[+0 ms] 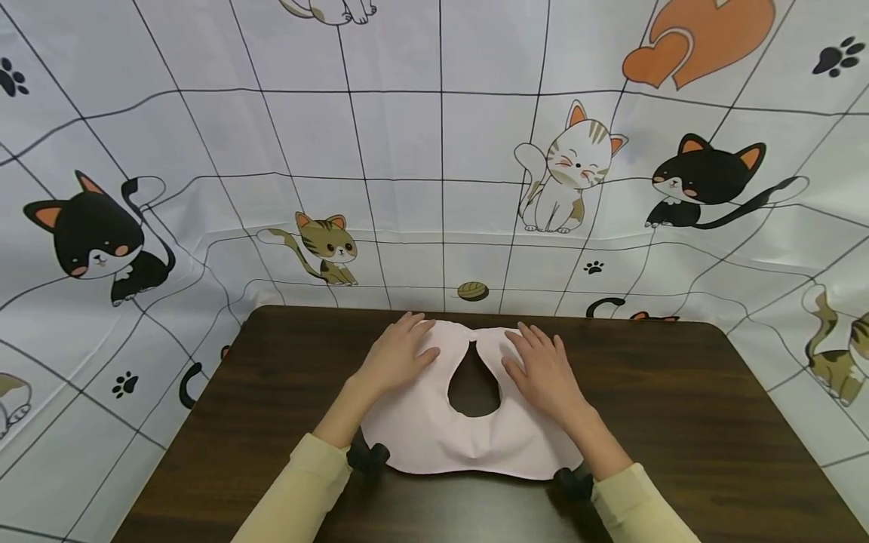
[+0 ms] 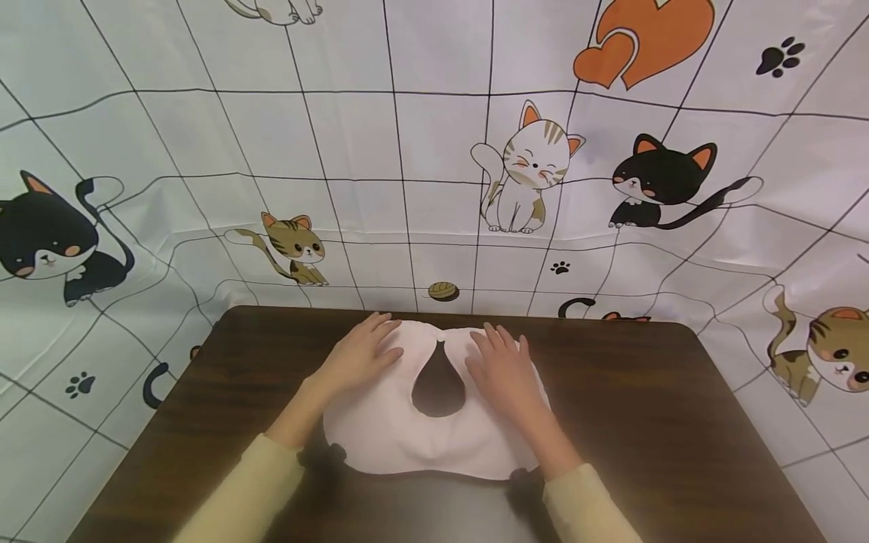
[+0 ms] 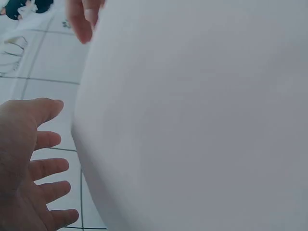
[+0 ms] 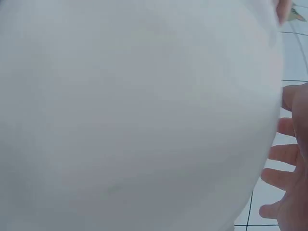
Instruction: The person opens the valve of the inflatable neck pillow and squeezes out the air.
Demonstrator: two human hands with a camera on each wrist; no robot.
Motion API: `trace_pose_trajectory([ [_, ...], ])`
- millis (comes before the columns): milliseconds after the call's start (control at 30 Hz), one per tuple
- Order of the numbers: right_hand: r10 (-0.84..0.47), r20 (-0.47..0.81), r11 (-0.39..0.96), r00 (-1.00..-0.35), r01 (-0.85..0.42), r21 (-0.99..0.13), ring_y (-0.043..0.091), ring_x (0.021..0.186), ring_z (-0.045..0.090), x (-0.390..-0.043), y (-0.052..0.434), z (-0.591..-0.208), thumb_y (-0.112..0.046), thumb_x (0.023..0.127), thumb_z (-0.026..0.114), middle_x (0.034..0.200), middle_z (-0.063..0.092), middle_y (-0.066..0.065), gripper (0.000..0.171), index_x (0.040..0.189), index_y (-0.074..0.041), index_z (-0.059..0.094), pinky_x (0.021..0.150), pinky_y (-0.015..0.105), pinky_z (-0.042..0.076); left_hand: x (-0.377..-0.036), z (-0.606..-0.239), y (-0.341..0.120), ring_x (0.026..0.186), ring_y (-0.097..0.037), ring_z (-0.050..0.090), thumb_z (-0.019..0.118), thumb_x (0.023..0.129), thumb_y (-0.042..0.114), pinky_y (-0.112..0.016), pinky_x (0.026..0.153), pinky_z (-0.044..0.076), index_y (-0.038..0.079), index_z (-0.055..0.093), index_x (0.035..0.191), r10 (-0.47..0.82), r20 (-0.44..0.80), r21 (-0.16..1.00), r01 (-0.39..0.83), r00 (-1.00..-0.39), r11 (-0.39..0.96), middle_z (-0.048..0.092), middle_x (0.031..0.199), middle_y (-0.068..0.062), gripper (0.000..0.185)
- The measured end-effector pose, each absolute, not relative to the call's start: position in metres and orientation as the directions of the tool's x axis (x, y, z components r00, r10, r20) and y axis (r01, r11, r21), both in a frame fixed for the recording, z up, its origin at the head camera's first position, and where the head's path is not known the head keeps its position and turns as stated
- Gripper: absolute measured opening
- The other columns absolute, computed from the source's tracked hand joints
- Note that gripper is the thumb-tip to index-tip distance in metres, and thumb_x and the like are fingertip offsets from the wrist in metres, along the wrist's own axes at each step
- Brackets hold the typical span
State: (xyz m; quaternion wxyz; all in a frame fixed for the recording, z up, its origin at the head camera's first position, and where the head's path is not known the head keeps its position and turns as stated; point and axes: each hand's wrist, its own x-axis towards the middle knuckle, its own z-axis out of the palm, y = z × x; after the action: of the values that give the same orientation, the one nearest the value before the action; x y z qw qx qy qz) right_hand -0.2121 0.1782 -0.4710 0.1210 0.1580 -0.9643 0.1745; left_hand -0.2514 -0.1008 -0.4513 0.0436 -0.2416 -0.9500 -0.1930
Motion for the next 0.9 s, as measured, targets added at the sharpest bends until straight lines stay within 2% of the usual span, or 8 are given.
trace_pose_trajectory([
  [200,-0.245,0.229,0.905,-0.942,-0.307,-0.294,0.046,0.143,0.038,-0.227,0.179,-0.473,-0.035,0.101,0.063,0.153,0.046,0.025,0.053,0.144,-0.004,0.057,0.112,0.072,0.022,-0.265,-0.458,-0.096,0.148,-0.040,0.033,0.064,0.101,0.041,-0.057,0.117,0.028,0.006,0.053,0.150,0.450,0.097,0.352,0.454,-0.888,0.819,0.044,0.156,-0.018,0.060],
  [400,-0.218,0.169,0.901,-0.961,-0.264,-0.343,0.047,0.145,0.034,-0.235,0.182,-0.476,-0.038,0.101,0.063,0.155,0.041,0.027,0.059,0.147,-0.003,0.053,0.112,0.072,0.022,-0.270,-0.462,-0.086,0.151,-0.040,0.028,0.059,0.102,0.050,-0.063,0.117,0.023,0.012,0.047,0.155,0.493,0.044,0.307,0.481,-0.869,0.821,0.039,0.160,-0.017,0.066],
  [900,-0.215,0.051,0.915,-0.975,-0.219,-0.338,0.050,0.145,0.031,-0.241,0.182,-0.488,-0.039,0.102,0.060,0.159,0.033,0.030,0.059,0.149,-0.004,0.051,0.112,0.071,0.025,-0.271,-0.471,-0.080,0.150,-0.040,0.029,0.059,0.104,0.039,-0.061,0.117,0.025,0.012,0.051,0.152,0.500,-0.003,0.269,0.481,-0.866,0.835,0.040,0.160,-0.017,0.056],
])
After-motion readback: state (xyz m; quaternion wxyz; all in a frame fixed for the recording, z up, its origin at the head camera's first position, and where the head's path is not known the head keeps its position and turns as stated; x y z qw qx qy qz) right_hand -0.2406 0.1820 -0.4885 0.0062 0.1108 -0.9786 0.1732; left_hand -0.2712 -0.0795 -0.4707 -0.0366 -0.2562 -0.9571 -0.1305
